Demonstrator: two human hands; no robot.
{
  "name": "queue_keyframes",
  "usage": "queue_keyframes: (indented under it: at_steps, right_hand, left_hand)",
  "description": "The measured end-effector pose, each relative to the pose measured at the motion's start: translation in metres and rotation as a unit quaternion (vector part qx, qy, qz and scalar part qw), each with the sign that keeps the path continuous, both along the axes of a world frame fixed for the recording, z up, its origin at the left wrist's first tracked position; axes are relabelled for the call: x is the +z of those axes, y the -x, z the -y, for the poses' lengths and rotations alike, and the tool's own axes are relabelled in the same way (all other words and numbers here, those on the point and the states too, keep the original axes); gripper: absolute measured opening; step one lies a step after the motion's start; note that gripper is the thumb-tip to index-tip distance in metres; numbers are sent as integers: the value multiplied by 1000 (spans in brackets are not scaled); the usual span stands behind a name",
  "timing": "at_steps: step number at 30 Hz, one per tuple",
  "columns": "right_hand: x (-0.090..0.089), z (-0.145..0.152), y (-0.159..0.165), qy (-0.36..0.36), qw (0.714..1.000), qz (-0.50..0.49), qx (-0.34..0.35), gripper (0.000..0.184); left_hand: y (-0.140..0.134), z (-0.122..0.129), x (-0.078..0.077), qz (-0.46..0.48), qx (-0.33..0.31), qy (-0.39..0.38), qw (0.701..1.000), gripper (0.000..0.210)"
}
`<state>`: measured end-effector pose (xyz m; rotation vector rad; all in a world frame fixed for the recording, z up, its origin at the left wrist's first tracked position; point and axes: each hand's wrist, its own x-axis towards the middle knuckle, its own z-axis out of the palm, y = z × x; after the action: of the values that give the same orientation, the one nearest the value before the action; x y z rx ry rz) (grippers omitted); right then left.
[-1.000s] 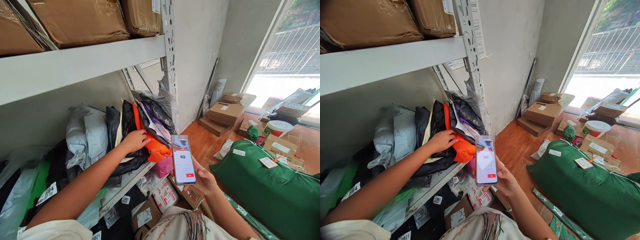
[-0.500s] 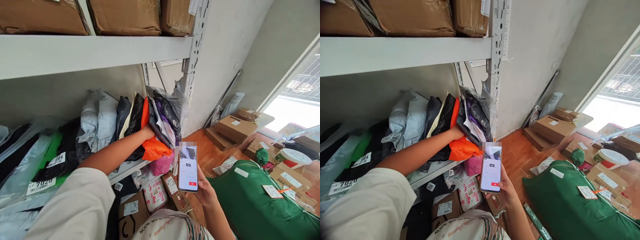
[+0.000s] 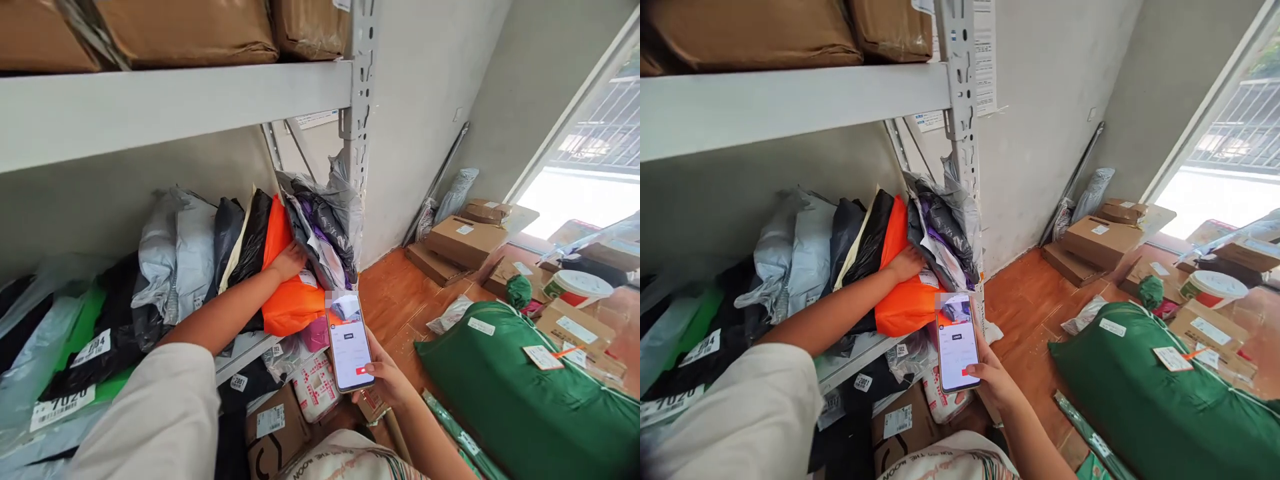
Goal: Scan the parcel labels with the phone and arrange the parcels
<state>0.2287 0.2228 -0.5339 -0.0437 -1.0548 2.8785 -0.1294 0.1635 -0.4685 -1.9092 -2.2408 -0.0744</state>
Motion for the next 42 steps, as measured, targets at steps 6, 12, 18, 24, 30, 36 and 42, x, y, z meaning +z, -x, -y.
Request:
queue_keyframes:
  at_steps: [6,12,18,24,30,36,42]
  right_hand:
    - [-3,2,45,13,998,-27,61,98]
    - [2,12,97,26,997,-49,50,83]
    - [12,19,117,16,998,-61,27,69]
    - [15,16,119,16,998,-51,20,74]
    - [15,14,120,23,998,-61,25,70]
    - [14,15,121,27,997,-69,15,68]
    - [14,13,117,14,997,-78,18,69]
  left_hand:
    - [3,13,10,-50,-17,0,999,45]
    - [14,16,10,-19,-24,-45,999,48]
    - [24,19,9,72,-16,-88,993,46]
    - [22,19,11,91,-21,-98,991,49]
    - [24,19,9,89,-19,-102,991,46]
    - [24,18,9,97,-20,-110,989,47]
    - [18,18,14,96,-16,-111,989,45]
